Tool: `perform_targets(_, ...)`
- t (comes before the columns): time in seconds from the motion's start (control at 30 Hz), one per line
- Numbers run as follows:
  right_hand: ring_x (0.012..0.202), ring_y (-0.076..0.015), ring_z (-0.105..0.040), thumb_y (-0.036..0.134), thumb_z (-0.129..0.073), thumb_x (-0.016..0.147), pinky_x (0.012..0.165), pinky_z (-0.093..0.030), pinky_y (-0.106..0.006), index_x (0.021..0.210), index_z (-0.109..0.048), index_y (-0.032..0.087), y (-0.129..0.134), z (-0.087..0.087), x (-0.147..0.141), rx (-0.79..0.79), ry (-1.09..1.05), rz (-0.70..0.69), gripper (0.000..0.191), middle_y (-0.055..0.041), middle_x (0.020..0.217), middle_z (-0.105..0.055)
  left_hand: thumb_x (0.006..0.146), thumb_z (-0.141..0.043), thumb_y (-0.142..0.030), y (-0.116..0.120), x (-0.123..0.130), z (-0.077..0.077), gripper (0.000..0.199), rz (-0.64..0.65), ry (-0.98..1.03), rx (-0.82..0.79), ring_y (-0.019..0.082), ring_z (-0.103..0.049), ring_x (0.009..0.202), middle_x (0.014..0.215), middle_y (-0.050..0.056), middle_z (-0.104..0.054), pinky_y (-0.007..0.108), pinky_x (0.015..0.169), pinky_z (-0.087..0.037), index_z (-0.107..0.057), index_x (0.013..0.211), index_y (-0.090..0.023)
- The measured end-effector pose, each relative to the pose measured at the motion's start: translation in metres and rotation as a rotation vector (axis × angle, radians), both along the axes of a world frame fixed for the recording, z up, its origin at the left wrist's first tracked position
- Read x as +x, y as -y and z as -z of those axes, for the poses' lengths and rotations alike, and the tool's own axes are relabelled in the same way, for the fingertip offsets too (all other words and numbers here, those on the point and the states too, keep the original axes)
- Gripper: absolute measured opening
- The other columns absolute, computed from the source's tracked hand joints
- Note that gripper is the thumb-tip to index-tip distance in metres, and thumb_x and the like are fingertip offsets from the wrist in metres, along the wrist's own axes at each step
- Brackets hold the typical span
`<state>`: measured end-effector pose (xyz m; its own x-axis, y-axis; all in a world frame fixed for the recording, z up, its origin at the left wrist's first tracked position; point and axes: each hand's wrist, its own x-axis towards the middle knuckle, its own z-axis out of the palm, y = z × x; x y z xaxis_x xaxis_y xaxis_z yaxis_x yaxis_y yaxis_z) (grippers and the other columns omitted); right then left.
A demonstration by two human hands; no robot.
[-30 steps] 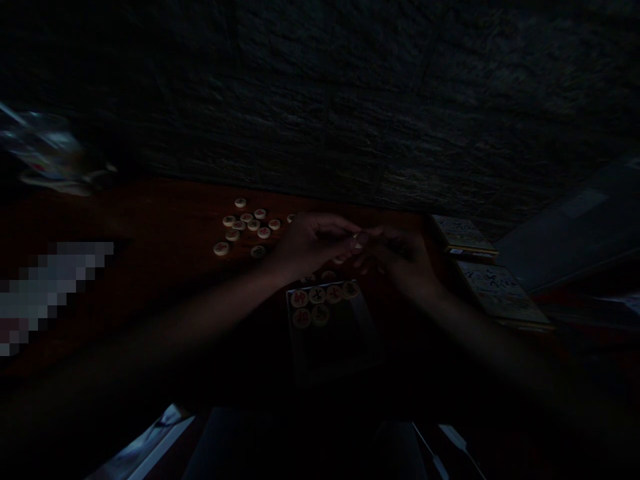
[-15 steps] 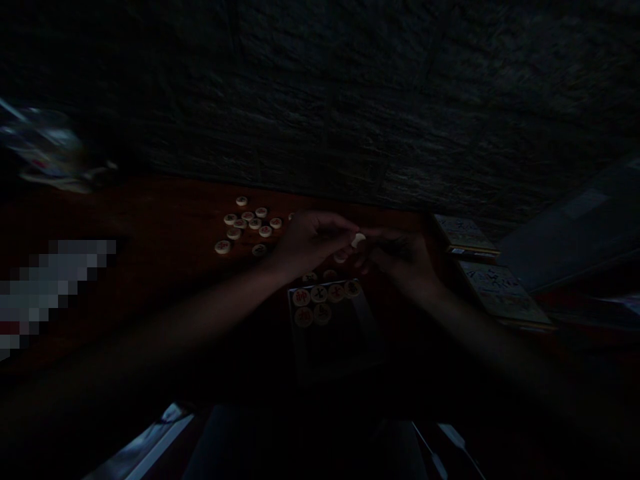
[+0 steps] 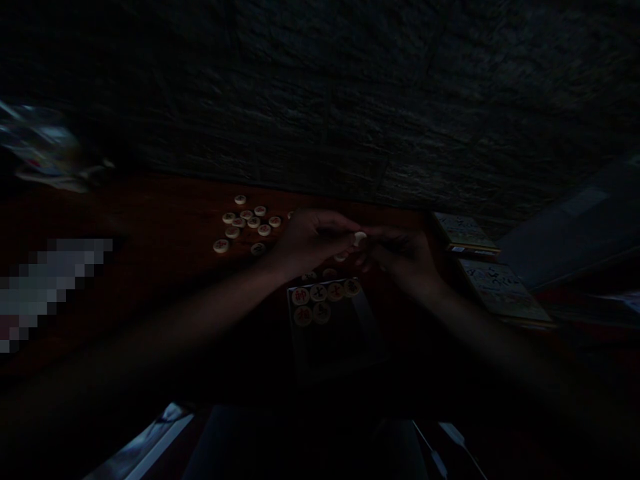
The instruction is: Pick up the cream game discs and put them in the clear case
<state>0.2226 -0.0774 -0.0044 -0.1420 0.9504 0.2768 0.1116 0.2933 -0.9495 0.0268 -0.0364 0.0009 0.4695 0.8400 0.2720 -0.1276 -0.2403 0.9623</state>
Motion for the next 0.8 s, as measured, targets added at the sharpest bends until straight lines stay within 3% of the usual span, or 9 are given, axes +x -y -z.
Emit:
perform_targets(0.2, 0.058, -0.0153, -0.073, 0.046, -0.087, 0.083, 0.054, -0.062, -0.027, 0.091, -0.081, 0.019, 0.0023, -0.0017, -0.0018, -0.039, -0.024, 0.042, 0.029, -0.0034, 0.072, -0.079, 0.079, -0.084, -0.018, 0.0005, 0.0004, -0.0002, 0.020, 0.032, -0.053, 0.104, 0.016, -0.076, 0.083, 0.091, 0.006, -0.081, 0.027, 0.077, -0.058, -0.077, 0.098, -0.016)
perform_targets(0.47, 0.052, -0.0148, -0.072, 0.053, -0.094, 0.072, 0.047, -0.058, -0.023, 0.082, -0.079, 0.017, 0.0029, -0.0024, -0.0047, -0.077, -0.047, 0.064, 0.041, -0.0026, 0.066, -0.077, 0.079, -0.082, -0.016, 0.0000, 0.0015, 0.0043, 0.022, 0.070, -0.097, 0.201, 0.015, -0.075, 0.080, 0.087, 0.004, -0.079, 0.026, 0.074, -0.057, -0.071, 0.097, -0.014)
perform_targets(0.63, 0.051, -0.0147, -0.071, 0.051, -0.095, 0.071, 0.048, -0.058, -0.023, 0.089, -0.078, 0.017, 0.0038, -0.0054, -0.0087, -0.077, -0.077, 0.096, 0.042, -0.0010, 0.065, -0.077, 0.079, -0.084, -0.018, 0.0010, 0.0014, 0.0051, 0.026, 0.057, -0.115, 0.215, 0.015, -0.075, 0.079, 0.085, 0.002, -0.078, 0.025, 0.073, -0.057, -0.070, 0.101, -0.016)
perform_targets(0.8, 0.057, -0.0145, -0.073, 0.048, -0.087, 0.082, 0.052, -0.058, -0.023, 0.096, -0.079, 0.017, 0.0053, -0.0077, -0.0072, -0.049, -0.052, 0.077, 0.035, -0.0029, 0.072, -0.079, 0.081, -0.084, -0.021, -0.0009, 0.0009, 0.0040, 0.025, 0.008, -0.092, 0.199, 0.016, -0.076, 0.081, 0.088, 0.004, -0.080, 0.024, 0.073, -0.056, -0.072, 0.102, -0.016)
